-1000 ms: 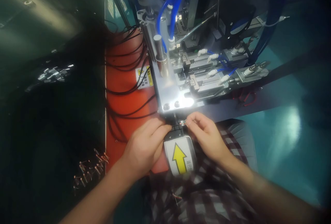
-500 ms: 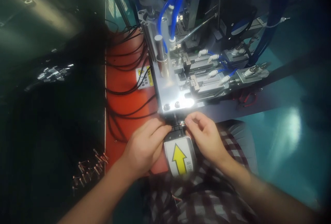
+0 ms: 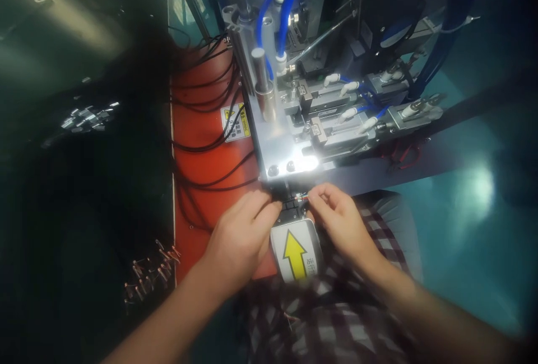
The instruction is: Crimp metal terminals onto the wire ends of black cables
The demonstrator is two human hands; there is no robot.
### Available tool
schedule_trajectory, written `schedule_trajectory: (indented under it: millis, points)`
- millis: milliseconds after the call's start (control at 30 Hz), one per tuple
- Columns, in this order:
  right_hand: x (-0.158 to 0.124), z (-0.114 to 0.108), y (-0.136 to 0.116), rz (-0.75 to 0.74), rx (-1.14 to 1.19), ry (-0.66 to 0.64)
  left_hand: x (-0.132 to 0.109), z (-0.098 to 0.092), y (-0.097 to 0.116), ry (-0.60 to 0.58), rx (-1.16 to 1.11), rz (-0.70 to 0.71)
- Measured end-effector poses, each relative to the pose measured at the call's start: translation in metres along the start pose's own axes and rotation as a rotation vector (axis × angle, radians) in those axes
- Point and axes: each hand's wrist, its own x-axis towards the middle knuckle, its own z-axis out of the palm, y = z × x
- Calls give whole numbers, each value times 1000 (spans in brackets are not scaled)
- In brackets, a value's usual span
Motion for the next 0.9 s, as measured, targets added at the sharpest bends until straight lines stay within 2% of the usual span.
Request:
schedule_trajectory:
  millis: [167,367,500,667,800,900]
  points:
    - [-3,4,-7,-78,-7,-16,-1,3,-4,46,-46,23]
    - [-6,8,-9,-164,-122,122,-4,4,-6,43,-53,28]
    - [-4,9,-5,-266,-218,117,-5,3,-6,40,-70,6]
    - [-2,10,-3,-260,-275,85,-2,0,-1,-9,-11,-10]
    - [-2,7,-4,-269,-290,93,-1,-1,0,0,24,-13]
    - [-2,3,-7,-152,-185,-30,-1,-1,-2,15,-12,-9]
